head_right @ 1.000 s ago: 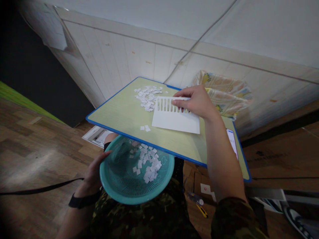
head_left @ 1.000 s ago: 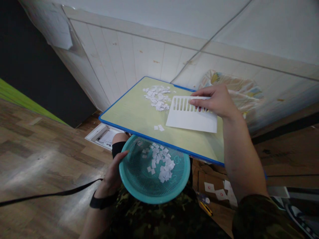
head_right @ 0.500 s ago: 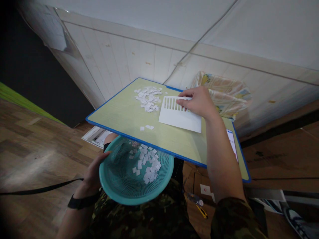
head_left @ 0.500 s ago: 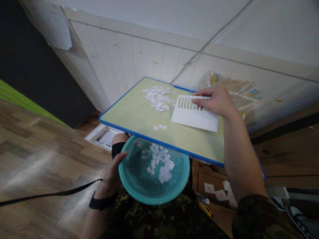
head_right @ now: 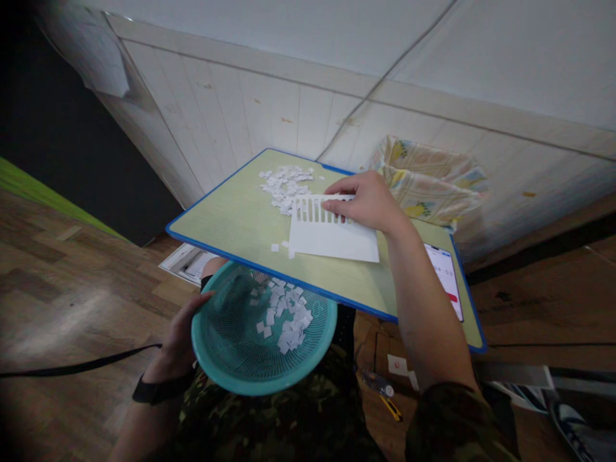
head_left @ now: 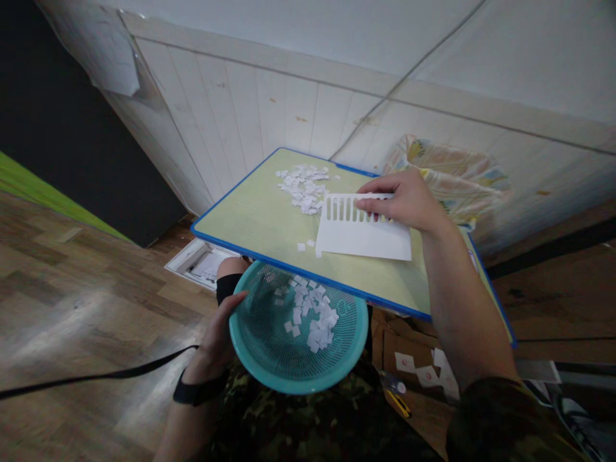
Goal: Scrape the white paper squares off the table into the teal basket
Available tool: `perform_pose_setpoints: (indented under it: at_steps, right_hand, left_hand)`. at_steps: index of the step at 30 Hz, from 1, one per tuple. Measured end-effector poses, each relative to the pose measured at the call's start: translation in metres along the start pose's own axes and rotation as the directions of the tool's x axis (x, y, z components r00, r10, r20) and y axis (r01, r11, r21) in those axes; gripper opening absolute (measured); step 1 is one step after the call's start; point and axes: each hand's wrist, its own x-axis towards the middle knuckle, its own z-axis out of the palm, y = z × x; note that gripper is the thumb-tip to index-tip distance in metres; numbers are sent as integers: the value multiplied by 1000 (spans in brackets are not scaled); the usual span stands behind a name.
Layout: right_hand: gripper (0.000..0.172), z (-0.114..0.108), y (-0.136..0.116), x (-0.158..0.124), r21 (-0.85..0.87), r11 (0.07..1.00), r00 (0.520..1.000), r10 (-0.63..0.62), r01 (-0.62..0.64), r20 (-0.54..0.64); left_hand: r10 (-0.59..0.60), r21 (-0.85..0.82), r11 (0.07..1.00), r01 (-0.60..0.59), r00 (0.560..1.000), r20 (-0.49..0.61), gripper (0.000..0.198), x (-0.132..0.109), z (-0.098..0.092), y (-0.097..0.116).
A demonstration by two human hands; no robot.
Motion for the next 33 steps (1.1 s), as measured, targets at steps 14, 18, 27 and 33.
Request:
perform_pose_setpoints:
  at_steps: [14, 18, 27, 33]
  right_hand:
    - [26, -6, -7, -4, 83, 996, 998, -32, 27, 56]
    - [28, -5, -8, -5, 110, 994, 1000, -13, 10, 24]
    - [29, 10, -12, -2, 171, 982, 990, -94, 76, 105]
    - [26, 13, -17, -3, 197, 978, 988, -95, 70, 124]
  left_hand:
    - [4, 5, 1000, -4, 1000, 20, 25, 3, -5, -3]
    - [-14, -6, 1000, 14, 1000, 20, 27, 3, -5, -2]
    - [-21, -3, 1000, 21, 1000, 4, 22, 1, -1, 0]
    - [-10, -15, 1000, 10, 1000, 14, 20, 0, 1, -1]
